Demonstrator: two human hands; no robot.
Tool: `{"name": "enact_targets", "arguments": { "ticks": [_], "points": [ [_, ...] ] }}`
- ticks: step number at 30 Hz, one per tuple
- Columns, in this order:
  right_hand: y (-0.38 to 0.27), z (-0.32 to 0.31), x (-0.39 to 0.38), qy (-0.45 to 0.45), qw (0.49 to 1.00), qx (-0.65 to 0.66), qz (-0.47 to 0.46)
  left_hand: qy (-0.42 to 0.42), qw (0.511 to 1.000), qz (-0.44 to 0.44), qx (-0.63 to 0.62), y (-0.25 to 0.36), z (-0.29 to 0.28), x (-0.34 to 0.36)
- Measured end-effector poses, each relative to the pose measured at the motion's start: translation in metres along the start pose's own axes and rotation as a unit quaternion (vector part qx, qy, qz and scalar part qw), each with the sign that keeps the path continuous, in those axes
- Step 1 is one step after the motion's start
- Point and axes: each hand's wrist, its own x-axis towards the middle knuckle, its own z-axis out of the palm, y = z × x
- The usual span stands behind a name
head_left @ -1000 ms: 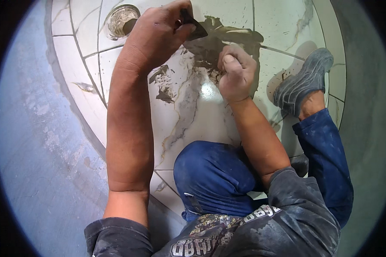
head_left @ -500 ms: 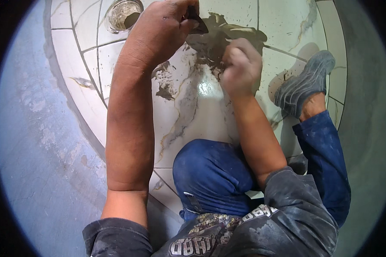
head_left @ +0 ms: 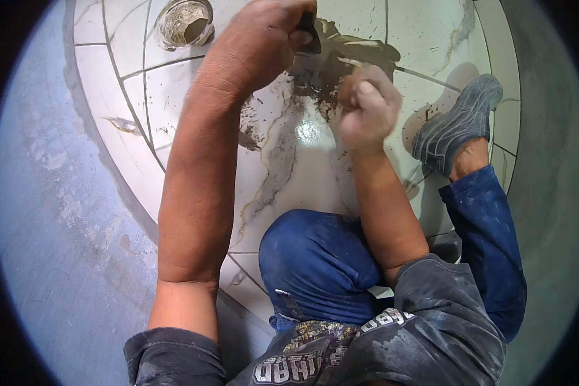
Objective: Patching or grouting cracks and gaps in floor tiles using a small tool.
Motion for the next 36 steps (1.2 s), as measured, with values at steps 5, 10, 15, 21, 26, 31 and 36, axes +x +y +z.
{"name": "enact_targets", "arguments": {
  "ticks": [5, 10, 15, 21, 26, 31, 36],
  "points": [
    [-0.014, -0.006, 0.006, -0.061, 0.984, 0.141, -0.096, 0.027, 0.991, 0.072, -0.110, -0.004, -0.012, -0.005],
    [-0.004, 0.002, 0.007, -0.058, 0.996, 0.051, -0.051, 0.088, 0.991, 0.099, -0.009, -0.014, -0.005, -0.002],
    [0.007, 0.000, 0.007, -0.048, 0.997, -0.024, -0.047, 0.098, 0.990, 0.101, -0.002, -0.010, -0.005, 0.001],
    [0.003, 0.003, 0.011, 0.007, 0.999, 0.029, -0.027, 0.110, 0.988, 0.108, -0.004, -0.011, -0.004, 0.003],
    [0.006, 0.009, 0.020, 0.040, 0.999, 0.020, 0.010, 0.107, 0.988, 0.103, 0.033, -0.016, 0.000, 0.009],
    [-0.010, 0.001, 0.023, 0.040, 0.999, 0.007, -0.004, 0.102, 0.990, 0.096, -0.011, -0.002, -0.008, -0.005],
    [0.003, 0.004, 0.017, 0.034, 0.999, 0.043, -0.002, 0.073, 0.995, 0.057, -0.049, -0.006, -0.004, 0.000]
  ]
}}
